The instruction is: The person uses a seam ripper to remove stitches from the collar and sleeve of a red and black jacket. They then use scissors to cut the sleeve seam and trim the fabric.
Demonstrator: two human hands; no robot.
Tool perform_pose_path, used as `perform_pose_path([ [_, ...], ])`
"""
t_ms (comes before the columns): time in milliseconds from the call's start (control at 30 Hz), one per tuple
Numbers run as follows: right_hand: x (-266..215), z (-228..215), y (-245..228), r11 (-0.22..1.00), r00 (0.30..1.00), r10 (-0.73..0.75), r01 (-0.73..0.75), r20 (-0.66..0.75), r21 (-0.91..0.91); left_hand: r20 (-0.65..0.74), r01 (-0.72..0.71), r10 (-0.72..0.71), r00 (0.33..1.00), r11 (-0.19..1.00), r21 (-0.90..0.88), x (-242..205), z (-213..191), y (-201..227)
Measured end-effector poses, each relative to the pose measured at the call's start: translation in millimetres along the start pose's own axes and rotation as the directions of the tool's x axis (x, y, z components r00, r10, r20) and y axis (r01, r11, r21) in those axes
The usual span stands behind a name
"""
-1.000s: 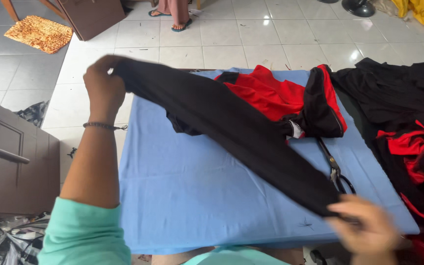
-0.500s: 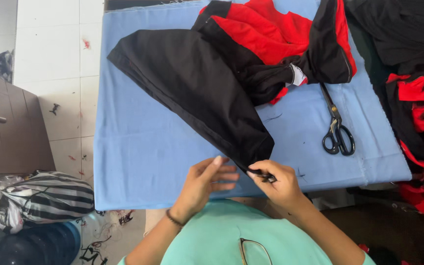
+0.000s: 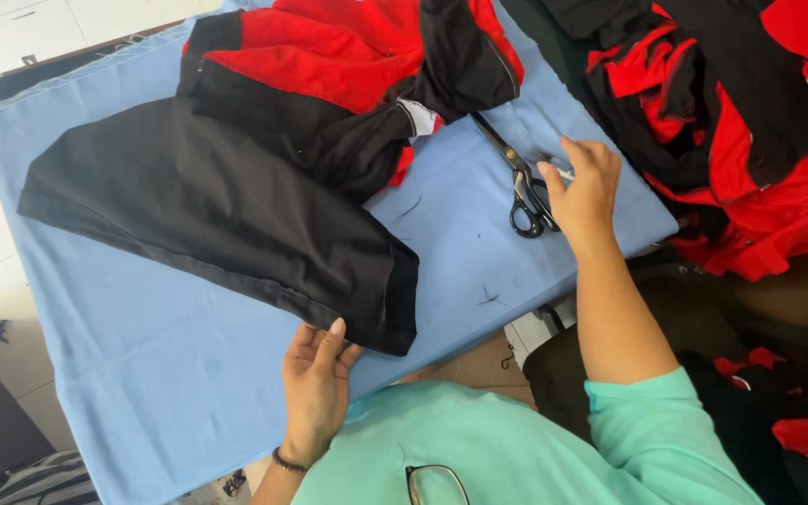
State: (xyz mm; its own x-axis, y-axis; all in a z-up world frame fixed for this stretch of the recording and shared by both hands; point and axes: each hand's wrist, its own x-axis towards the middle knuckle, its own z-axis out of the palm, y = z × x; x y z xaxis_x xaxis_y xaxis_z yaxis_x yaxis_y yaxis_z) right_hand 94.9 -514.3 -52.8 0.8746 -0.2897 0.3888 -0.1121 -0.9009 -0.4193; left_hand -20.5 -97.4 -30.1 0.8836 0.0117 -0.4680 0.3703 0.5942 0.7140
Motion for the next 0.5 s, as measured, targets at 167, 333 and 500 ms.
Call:
perform_pose_path([
  [167,-27,-5,-12,0.964,0.96,-0.126,0.178,0.251,-0.199,0.049,-0.033,0.038,0.998,0.996,-0.084,5,-9,-9],
  [333,-34,-30,-38,0.989,0.895,0.062,0.003,0.443,-0.146,0.142,-0.031,0.05,0.989,0.991,-0.128,-1,-4,2],
  [500,-55,-61,-53,0.95,0.762,0.313,-0.262,0.568,-0.172,0.124,-0.063,0.085,0.989,0.983,-0.174,2,-2,5],
])
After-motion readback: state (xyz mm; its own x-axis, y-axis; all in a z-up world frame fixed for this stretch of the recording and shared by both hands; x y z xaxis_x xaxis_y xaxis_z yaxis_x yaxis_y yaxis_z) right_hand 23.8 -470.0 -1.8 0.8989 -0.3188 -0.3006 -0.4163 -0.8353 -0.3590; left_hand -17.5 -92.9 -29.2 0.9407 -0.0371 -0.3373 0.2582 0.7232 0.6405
